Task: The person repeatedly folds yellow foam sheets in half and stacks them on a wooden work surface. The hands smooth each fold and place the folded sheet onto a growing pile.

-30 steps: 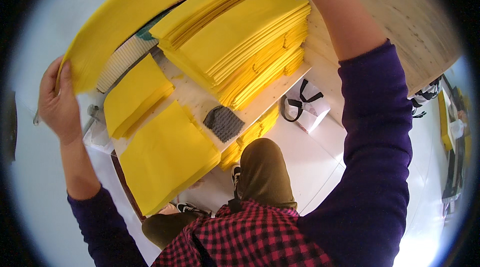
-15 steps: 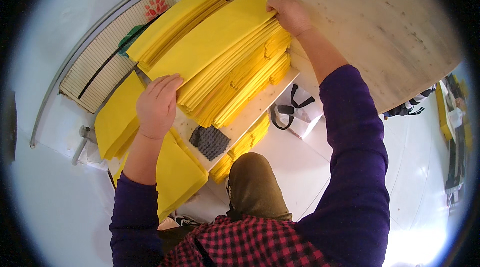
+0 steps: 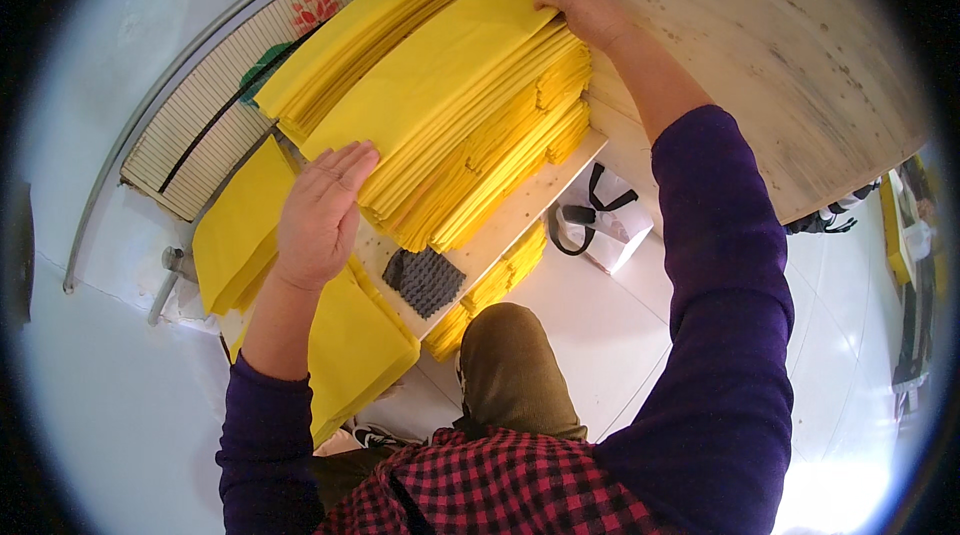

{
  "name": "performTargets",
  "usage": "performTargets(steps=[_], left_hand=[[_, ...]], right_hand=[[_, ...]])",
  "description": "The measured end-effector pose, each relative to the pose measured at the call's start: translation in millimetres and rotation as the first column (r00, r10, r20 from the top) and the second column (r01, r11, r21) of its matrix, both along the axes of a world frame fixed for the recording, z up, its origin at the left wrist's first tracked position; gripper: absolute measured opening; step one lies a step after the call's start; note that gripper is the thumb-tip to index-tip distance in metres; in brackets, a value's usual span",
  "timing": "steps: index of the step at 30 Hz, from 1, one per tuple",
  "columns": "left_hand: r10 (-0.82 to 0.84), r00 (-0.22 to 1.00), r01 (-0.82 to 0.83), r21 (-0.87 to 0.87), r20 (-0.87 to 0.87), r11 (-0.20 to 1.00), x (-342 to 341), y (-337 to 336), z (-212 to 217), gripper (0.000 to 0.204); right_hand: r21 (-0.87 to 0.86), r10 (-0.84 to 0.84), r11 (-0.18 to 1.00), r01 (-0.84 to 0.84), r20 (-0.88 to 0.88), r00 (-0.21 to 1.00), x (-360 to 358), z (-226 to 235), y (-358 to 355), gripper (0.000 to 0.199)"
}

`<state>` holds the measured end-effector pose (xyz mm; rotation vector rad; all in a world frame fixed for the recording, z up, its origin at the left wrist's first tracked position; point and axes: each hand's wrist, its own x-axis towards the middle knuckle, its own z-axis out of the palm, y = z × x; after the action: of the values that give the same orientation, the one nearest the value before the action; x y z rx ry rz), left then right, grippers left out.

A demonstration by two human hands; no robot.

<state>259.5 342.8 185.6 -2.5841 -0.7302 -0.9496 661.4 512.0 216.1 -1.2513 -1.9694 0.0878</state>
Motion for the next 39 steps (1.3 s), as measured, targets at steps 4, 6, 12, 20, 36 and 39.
performTargets(steps=[4,6,12,20,36,39], left_hand=[[0.041,0.998,-0.043,-0.05,-0.039,0.998,-1,-4,-6,0.045],[0.053,0.998,-0.056,-0.067,-0.044,0.996,0,-4,-10,0.045],[0.082,0.996,-0.08,-0.103,0.018,0.991,7,-4,-22,0.043],[0.105,0.983,-0.087,-0.121,0.148,0.989,15,-5,-34,0.041],[0.18,0.983,-0.177,-0.056,0.042,0.983,12,-9,-27,0.046],[0.206,0.978,-0.205,-0.029,0.037,0.978,13,-10,-28,0.046]], right_hand=[[0.135,-0.015,0.991,-0.016,0.226,0.974,7,-2,4,0.02],[0.331,-0.165,0.944,-0.017,0.514,0.842,15,-4,1,0.025],[0.242,-0.173,0.967,0.074,0.419,0.891,12,-5,-6,0.045],[0.49,-0.266,0.868,0.083,0.317,0.91,11,-14,-40,0.039],[0.524,-0.339,0.848,0.074,0.431,0.836,7,-6,-40,0.03],[0.547,-0.34,0.833,0.077,0.397,0.852,4,-8,-40,0.03]])
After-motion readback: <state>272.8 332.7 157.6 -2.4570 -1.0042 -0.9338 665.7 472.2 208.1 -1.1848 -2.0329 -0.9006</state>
